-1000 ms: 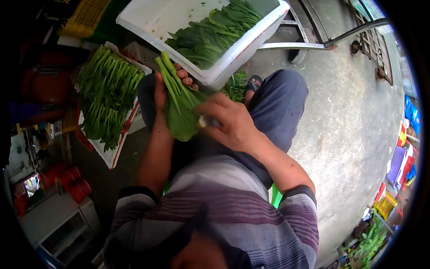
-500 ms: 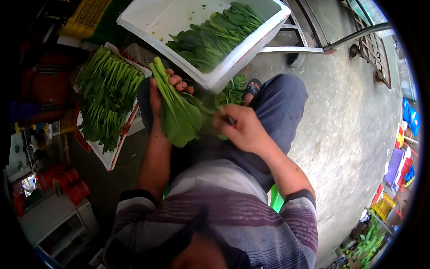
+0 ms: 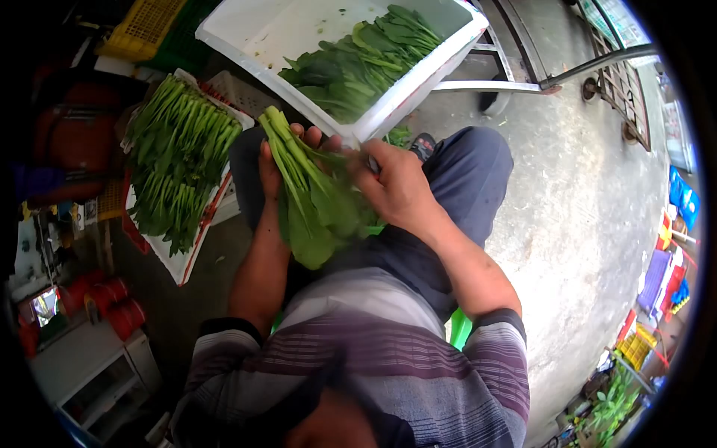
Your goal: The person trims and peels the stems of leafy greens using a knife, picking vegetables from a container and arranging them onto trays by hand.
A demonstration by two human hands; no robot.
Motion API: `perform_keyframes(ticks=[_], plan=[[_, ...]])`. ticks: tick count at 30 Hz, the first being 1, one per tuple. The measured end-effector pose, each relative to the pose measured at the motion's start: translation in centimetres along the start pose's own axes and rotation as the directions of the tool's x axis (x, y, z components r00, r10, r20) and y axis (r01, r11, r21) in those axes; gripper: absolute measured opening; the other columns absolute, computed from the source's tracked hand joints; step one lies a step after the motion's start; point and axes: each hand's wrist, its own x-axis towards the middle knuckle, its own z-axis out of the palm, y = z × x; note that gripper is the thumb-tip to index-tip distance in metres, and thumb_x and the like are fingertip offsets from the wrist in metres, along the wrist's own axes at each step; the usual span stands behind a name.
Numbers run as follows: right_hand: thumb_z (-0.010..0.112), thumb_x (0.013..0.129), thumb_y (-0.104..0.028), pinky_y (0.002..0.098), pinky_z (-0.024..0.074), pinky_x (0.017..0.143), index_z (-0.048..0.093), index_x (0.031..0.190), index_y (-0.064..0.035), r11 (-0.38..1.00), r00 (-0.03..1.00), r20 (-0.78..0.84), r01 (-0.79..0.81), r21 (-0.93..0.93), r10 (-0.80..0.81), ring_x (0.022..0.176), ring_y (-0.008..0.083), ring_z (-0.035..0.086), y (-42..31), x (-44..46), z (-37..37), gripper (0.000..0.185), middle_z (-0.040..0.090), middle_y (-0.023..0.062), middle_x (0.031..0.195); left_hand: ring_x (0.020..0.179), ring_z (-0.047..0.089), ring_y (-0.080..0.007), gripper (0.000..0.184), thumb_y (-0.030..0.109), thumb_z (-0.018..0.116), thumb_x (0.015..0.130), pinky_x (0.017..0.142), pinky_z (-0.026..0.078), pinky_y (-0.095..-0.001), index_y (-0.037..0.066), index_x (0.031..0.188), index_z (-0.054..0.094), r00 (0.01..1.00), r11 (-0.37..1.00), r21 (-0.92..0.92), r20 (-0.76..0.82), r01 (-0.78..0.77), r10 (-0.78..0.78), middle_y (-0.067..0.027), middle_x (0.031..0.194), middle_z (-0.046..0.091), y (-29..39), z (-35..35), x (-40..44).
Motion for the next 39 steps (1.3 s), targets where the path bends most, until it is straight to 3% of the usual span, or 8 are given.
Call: perform_keyframes(ticks=[9, 15, 21, 24, 27, 32, 35, 39], plan=[[0.062, 0.095, -0.003, 0.0218, 0.0428, 0.055, 0.065, 0.098, -0.0003, 0.967, 0.987, -0.055, -0.140, 0.213, 0.154, 0.061, 0.0028, 0.053, -0.3, 0.4, -1.1, 0.005, 0.060, -0.0022, 0.072, 0.098, 0.067, -0.0321, 0.060, 0.046, 0.060, 0.098, 0.087, 0.057, -0.0486, 0.009, 0.142, 0.044, 0.987, 0.996, 0.058, -0.152, 0.064, -0.055, -0.0187, 0.131, 0.058, 0.4, -1.1, -0.1], [0.063, 0.092, -0.004, 0.0280, 0.0453, 0.062, 0.067, 0.100, 0.0021, 0.989, 0.980, -0.159, -0.104, 0.106, 0.120, 0.066, 0.0080, 0.053, -0.8, 1.0, -2.5, 0.011, 0.061, 0.0063, 0.071, 0.084, 0.064, -0.0259, 0.059, 0.043, 0.063, 0.096, 0.077, 0.055, -0.0443, 0.008, 0.141, 0.045, 0.987, 0.976, 0.183, -0.132, 0.120, -0.096, -0.0147, 0.112, 0.063, 0.7, -1.4, 0.5], [0.064, 0.091, -0.008, 0.0368, 0.0470, 0.061, 0.064, 0.099, 0.0016, 0.981, 0.985, -0.172, -0.033, -0.191, 0.000, 0.061, 0.0267, 0.060, -0.1, 2.6, -4.9, 0.013, 0.061, 0.0193, 0.073, 0.078, 0.057, -0.0207, 0.052, 0.041, 0.061, 0.099, 0.071, 0.048, -0.0381, 0.006, 0.135, 0.049, 0.972, 0.953, 0.221, -0.156, 0.208, -0.176, -0.0104, 0.103, 0.060, 0.3, -1.2, 0.0], [0.064, 0.092, -0.005, 0.0314, 0.0488, 0.066, 0.065, 0.102, 0.0022, 0.962, 0.994, -0.104, -0.038, -0.269, 0.010, 0.069, 0.0169, 0.060, 0.3, 3.2, -5.9, 0.012, 0.066, 0.0132, 0.078, 0.074, 0.054, -0.0181, 0.052, 0.040, 0.061, 0.099, 0.069, 0.046, -0.0358, 0.005, 0.134, 0.048, 0.980, 0.962, 0.186, -0.029, 0.198, -0.196, -0.0071, 0.097, 0.057, 0.5, -0.9, -0.2], [0.064, 0.092, -0.005, 0.0323, 0.0498, 0.068, 0.064, 0.102, 0.0023, 0.973, 0.994, -0.094, 0.025, -0.229, -0.047, 0.070, 0.0199, 0.062, 0.8, 3.5, -6.4, 0.012, 0.067, 0.0139, 0.080, 0.071, 0.053, -0.0159, 0.058, 0.041, 0.062, 0.099, 0.067, 0.045, -0.0343, 0.004, 0.140, 0.044, 0.969, 0.950, 0.203, 0.022, 0.237, -0.246, -0.0053, 0.095, 0.055, 0.8, -0.9, -0.4], [0.062, 0.091, -0.006, 0.0395, 0.0500, 0.066, 0.065, 0.102, 0.0002, 0.960, 0.981, -0.105, 0.132, -0.245, -0.162, 0.074, 0.0378, 0.066, 1.3, 4.1, -6.5, 0.013, 0.065, 0.0228, 0.081, 0.069, 0.052, -0.0152, 0.071, 0.041, 0.063, 0.098, 0.066, 0.045, -0.0337, 0.002, 0.150, 0.034, 0.948, 0.931, 0.191, 0.012, 0.310, -0.318, -0.0042, 0.092, 0.054, 1.0, -0.2, -0.3], [0.064, 0.093, -0.004, 0.0318, 0.0509, 0.073, 0.065, 0.106, 0.0025, 0.968, 0.990, -0.109, 0.062, -0.243, -0.090, 0.081, 0.0199, 0.065, 2.2, 4.4, -7.8, 0.014, 0.067, 0.0126, 0.085, 0.065, 0.052, -0.0169, 0.068, 0.042, 0.063, 0.097, 0.064, 0.046, -0.0352, 0.003, 0.147, 0.040, 0.943, 0.943, 0.128, 0.091, 0.307, -0.319, -0.0040, 0.087, 0.054, 1.6, -0.6, -0.4], [0.065, 0.091, -0.005, 0.0319, 0.0506, 0.075, 0.065, 0.108, 0.0017, 0.974, 0.998, -0.052, -0.052, -0.221, 0.042, 0.083, 0.0198, 0.065, 1.5, 3.2, -9.1, 0.017, 0.066, 0.0107, 0.086, 0.070, 0.052, -0.0182, 0.064, 0.042, 0.061, 0.097, 0.068, 0.046, -0.0366, 0.004, 0.146, 0.046, 0.978, 0.986, 0.031, 0.121, 0.165, -0.167, -0.0030, 0.087, 0.053, 1.9, -1.4, -0.5]])
